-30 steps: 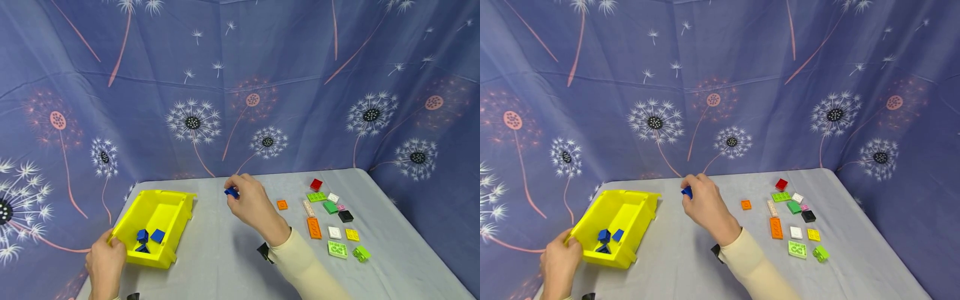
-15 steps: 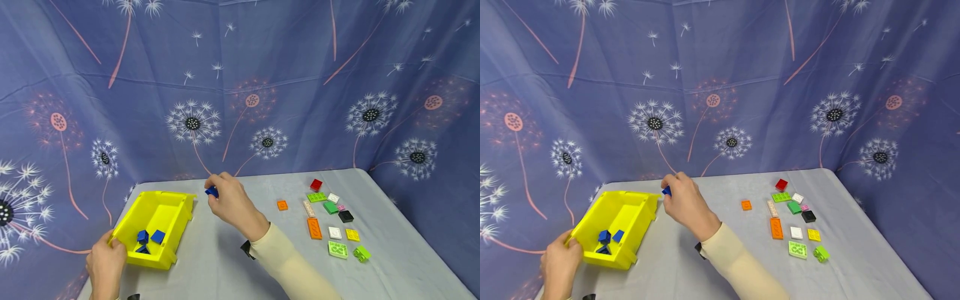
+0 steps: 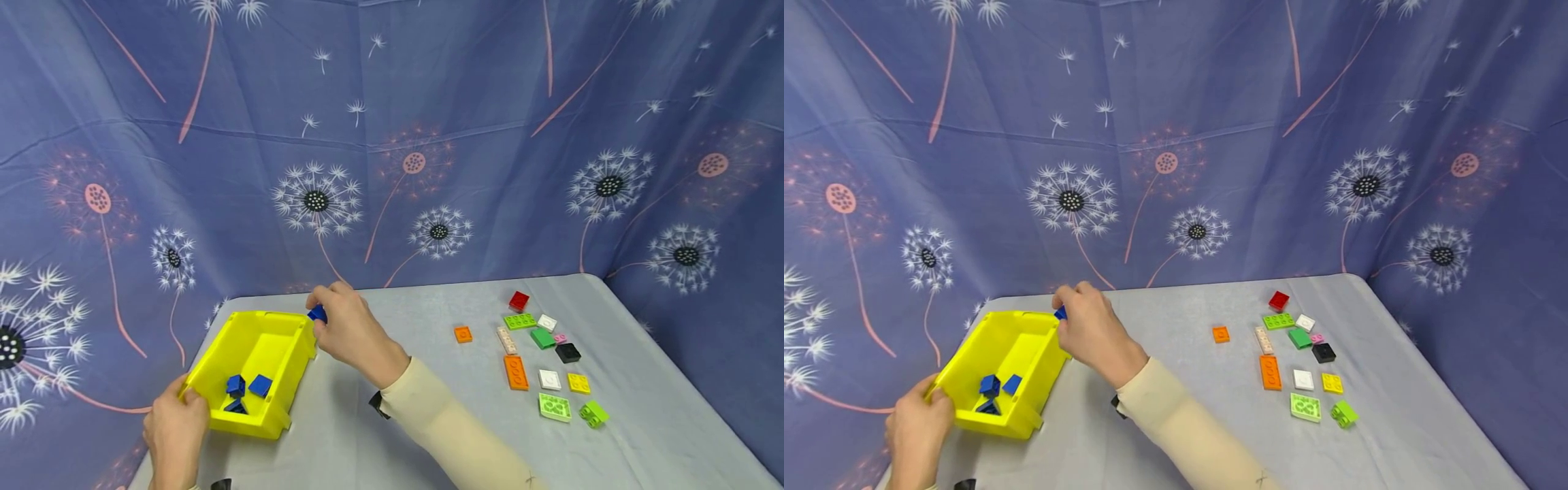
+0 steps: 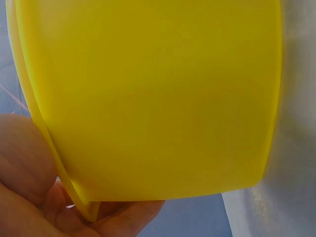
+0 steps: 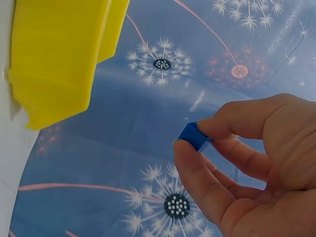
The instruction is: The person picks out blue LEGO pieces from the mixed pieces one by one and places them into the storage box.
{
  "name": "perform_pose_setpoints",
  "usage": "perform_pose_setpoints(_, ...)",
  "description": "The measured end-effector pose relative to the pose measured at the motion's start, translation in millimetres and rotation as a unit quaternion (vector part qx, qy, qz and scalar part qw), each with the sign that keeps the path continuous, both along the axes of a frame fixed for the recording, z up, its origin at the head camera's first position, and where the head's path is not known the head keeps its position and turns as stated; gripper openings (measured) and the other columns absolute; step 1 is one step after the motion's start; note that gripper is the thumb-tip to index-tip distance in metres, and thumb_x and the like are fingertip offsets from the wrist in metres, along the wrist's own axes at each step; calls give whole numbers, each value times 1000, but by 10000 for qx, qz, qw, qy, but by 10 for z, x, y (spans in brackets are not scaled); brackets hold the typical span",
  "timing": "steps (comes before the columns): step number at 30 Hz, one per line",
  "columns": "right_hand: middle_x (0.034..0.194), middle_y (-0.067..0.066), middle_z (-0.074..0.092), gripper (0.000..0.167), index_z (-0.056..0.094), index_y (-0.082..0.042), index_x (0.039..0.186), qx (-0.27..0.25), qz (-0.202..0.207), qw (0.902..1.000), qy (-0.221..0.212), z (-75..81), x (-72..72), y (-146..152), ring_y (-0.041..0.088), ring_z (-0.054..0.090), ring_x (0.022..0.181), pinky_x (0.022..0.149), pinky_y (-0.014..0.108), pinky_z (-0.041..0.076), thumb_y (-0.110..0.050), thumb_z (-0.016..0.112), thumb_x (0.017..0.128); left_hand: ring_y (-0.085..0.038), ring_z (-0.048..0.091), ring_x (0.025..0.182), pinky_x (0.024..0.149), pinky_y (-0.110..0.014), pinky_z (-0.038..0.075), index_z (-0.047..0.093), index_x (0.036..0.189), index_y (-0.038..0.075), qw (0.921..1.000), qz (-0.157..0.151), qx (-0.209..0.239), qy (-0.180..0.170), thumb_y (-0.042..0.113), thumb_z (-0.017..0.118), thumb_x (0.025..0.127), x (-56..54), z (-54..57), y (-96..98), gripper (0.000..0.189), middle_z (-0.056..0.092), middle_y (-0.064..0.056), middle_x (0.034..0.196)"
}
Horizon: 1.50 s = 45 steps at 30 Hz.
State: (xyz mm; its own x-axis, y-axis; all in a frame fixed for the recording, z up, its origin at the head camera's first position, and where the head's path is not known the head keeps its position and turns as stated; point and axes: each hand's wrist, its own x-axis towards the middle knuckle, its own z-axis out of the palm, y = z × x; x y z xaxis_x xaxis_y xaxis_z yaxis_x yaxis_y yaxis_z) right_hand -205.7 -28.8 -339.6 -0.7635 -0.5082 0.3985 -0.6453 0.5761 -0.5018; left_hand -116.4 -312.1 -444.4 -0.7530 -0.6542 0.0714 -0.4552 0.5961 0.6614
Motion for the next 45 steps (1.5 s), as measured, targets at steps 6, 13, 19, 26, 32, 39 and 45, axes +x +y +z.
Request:
perform_pose_setpoints(6,110,6,66,24,70,-11,119,77,140,9998,-123,10,4,-126,10,55,80,66,14,47,-6,67,95,-63,45,123,104,-69,32,52,148,-1,10000,-10,71,-46,16,37,103,-19,7,8,50,51,-38,142)
perform_pose_setpoints(13,109,5,66,25,70,-11,119,181,238,9995,-66,-14,1,-275,8,54,80,64,11,45,-6,68,94,-64,44,124,105,-69,32,50,149,-1,9998,-2,132,-175,18,37,104,-16,12,8,51,49,-38,144)
perform_pose_setpoints(19,109,2,67,27,72,-13,118,149,219,9996,-97,-84,5,-393,6,54,82,64,9,44,-6,70,93,-64,45,122,104,-69,32,50,150,0,9996,-12,148,-227,19,37,104,-3,2,6,51,49,-38,143)
perform_pose_setpoints(26,109,1,66,29,72,-14,119,55,160,9997,-180,-199,6,-512,5,53,80,62,8,43,-6,70,91,-63,45,122,105,-68,32,51,148,-1,9999,-6,95,-133,17,37,104,-14,-2,13,50,50,-38,143)
perform_pose_setpoints(32,108,-1,66,29,72,-16,118,20,86,9998,-169,-248,3,-622,3,53,80,63,7,43,-7,72,91,-64,44,124,105,-69,32,49,150,0,9997,27,129,-207,18,37,104,-10,-5,-3,51,49,-38,144)
perform_pose_setpoints(39,105,-3,64,29,71,-18,117,-6,94,9998,-177,-330,25,-732,2,51,79,58,6,41,-8,74,90,-64,44,123,105,-69,32,52,148,-1,9999,-10,69,-84,16,36,103,-12,-6,2,50,50,-38,143)
perform_pose_setpoints(45,106,-4,64,29,71,-20,116,110,29,9993,-360,-408,52,-827,1,51,80,60,5,42,-9,75,89,-64,45,122,105,-69,32,52,147,-2,10000,-1,75,-62,15,37,103,-5,1,14,50,50,-38,142)
